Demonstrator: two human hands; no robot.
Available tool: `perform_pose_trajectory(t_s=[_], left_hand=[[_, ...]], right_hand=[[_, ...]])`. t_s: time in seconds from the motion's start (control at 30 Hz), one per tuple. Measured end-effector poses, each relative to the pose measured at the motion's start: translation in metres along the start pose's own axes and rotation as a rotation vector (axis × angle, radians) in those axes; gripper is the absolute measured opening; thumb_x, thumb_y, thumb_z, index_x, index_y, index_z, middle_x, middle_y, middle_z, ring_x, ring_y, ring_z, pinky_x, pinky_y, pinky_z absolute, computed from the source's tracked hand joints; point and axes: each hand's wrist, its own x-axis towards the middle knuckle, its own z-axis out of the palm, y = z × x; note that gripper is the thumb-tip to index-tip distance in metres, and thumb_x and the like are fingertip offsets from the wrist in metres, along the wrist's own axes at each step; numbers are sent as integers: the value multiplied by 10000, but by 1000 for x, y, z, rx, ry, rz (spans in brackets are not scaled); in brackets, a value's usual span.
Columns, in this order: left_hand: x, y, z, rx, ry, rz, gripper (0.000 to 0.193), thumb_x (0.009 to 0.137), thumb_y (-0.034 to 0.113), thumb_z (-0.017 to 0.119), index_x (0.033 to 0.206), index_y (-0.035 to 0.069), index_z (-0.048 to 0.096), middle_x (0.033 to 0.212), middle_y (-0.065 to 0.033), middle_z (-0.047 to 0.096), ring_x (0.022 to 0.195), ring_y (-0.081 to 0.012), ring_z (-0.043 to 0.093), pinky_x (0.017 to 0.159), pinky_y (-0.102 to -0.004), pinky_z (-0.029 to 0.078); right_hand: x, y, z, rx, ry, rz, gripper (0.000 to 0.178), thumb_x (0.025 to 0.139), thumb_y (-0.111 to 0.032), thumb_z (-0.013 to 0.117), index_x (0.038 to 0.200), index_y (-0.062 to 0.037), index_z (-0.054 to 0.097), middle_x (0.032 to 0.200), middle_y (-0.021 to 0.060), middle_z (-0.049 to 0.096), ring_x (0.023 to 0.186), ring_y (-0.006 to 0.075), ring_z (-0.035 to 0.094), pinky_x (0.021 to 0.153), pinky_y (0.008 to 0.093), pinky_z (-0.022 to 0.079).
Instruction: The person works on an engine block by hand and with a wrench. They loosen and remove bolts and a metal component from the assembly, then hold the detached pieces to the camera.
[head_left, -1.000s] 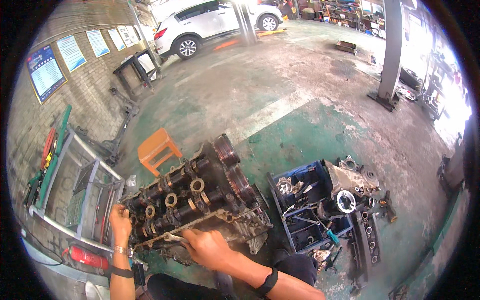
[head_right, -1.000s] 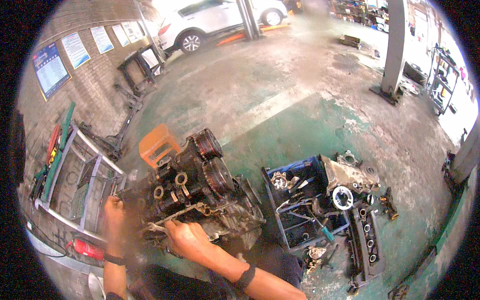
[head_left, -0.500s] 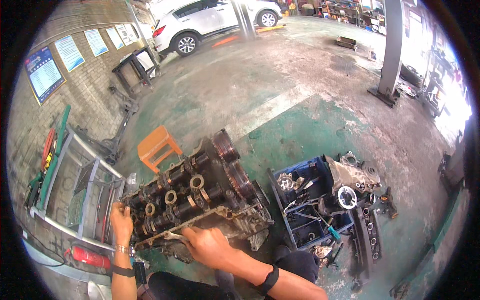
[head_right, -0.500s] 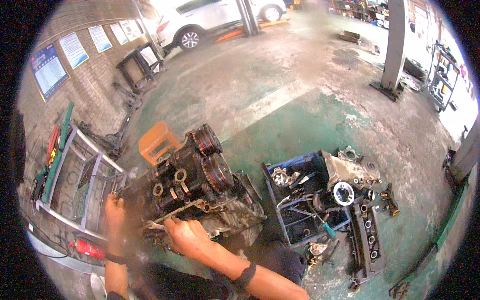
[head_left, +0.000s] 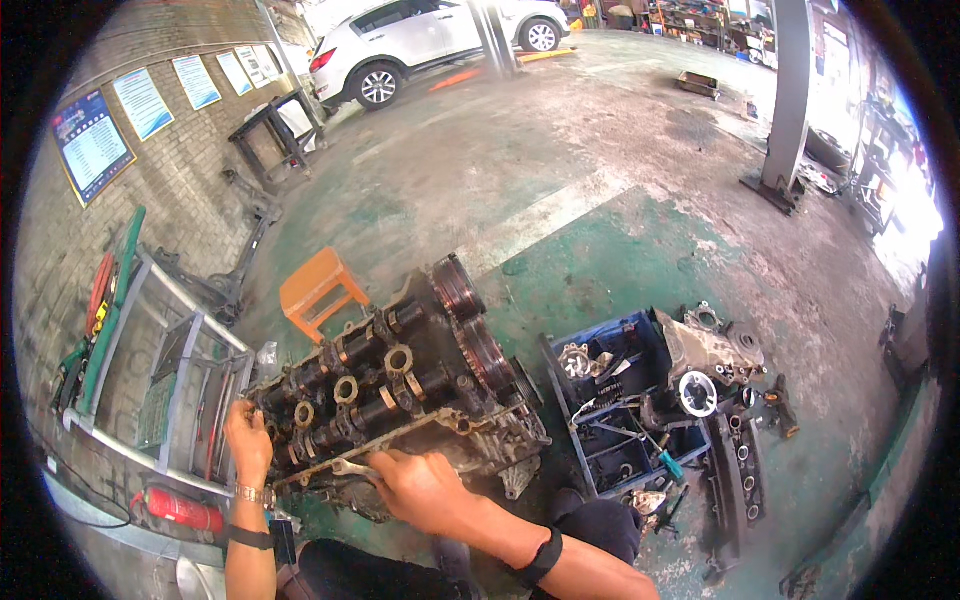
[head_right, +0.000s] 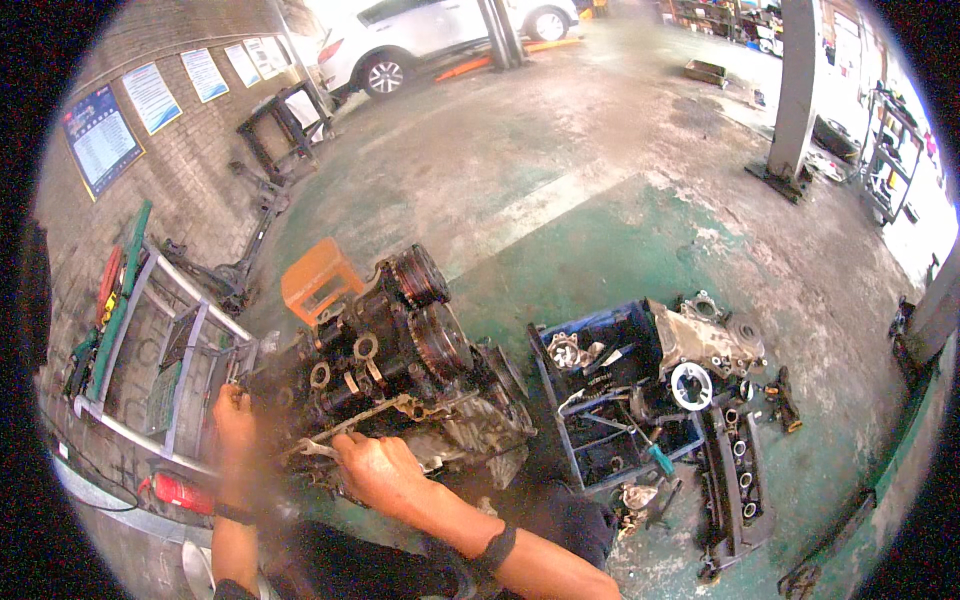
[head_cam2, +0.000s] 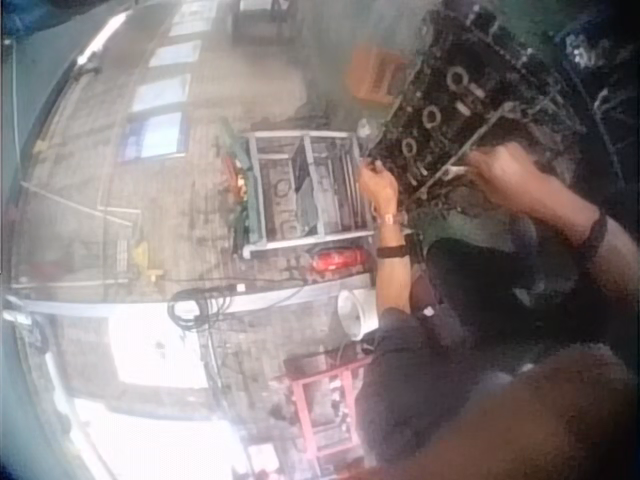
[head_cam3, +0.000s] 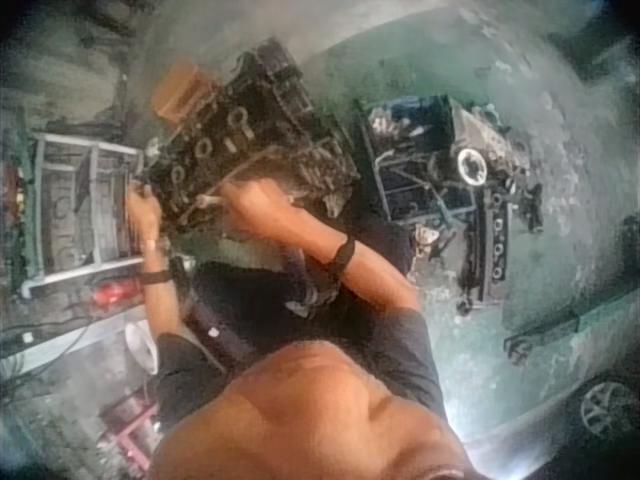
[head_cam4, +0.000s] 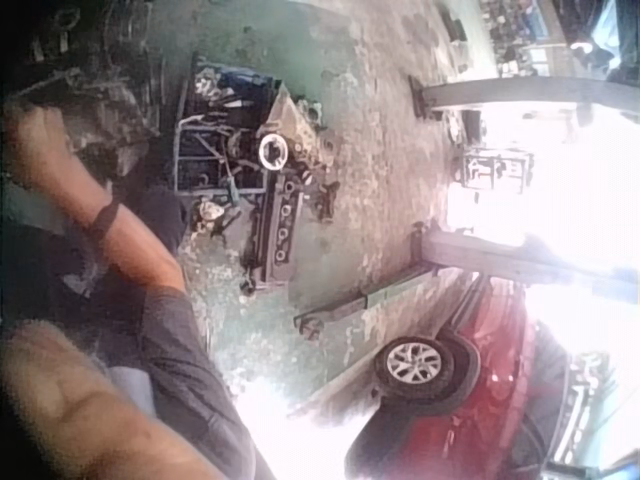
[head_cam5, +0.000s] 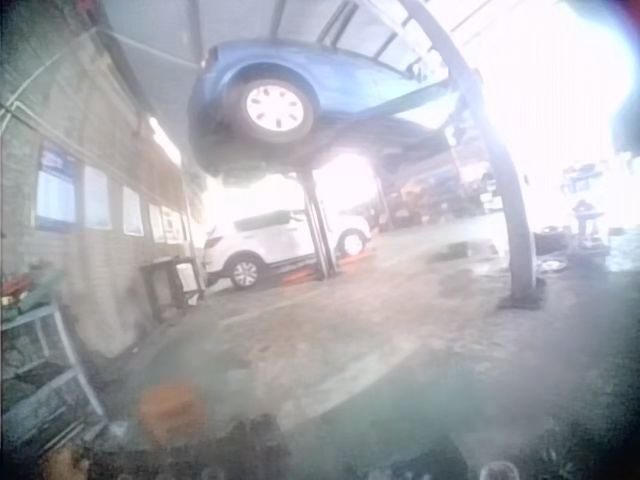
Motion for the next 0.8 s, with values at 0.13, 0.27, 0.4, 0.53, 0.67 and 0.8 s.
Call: perform_pose_trajectory(t_s=[0.13, 0.27, 0.4, 0.53, 0.67, 0.8], left_hand=[[-2, -1, 2, 15, 34, 41, 139, 837, -40, 602, 965, -44, 547, 827, -208, 611, 739, -326, 599, 688, -391, 458], [-1, -2, 1, 1, -2, 25, 122, 853, -34, 590, 964, -49, 540, 831, -204, 612, 750, -312, 603, 704, -387, 462], [2, -5, 1, -63, -49, -40, 120, 858, -29, 589, 963, -57, 537, 848, -193, 611, 760, -288, 595, 726, -370, 460], [4, -6, -2, -25, -65, -18, 117, 863, -10, 592, 955, -60, 540, 849, -184, 605, 754, -272, 583, 730, -362, 458], [5, -6, -2, 18, -40, 1, 106, 864, 7, 596, 931, -55, 543, 830, -180, 600, 729, -268, 576, 707, -367, 456], [6, -7, -3, 34, -32, 26, 108, 865, 25, 600, 912, -51, 541, 818, -183, 597, 708, -276, 571, 691, -376, 454]], right_hand=[[-1, 2, 1, 12, 14, -11, 143, 799, -128, 597, 856, -24, 517, 769, 187, 620, 629, 401, 619, 543, 493, 497], [-2, 2, 2, 10, 19, -15, 145, 771, -111, 608, 847, -24, 520, 766, 184, 618, 628, 398, 620, 540, 488, 500], [-1, 1, 2, 11, 19, -5, 134, 759, -93, 604, 844, -26, 524, 763, 183, 617, 626, 392, 624, 543, 482, 506], [-1, 0, 1, -2, 27, -4, 129, 769, -103, 604, 838, -33, 520, 741, 174, 608, 631, 386, 619, 541, 478, 496], [-1, 0, 1, 3, 35, -2, 131, 795, -128, 604, 822, -48, 504, 703, 155, 587, 642, 386, 602, 534, 484, 467], [-2, 0, 1, 43, 27, 10, 136, 815, -133, 596, 814, -43, 495, 708, 164, 585, 635, 401, 594, 538, 499, 462]])
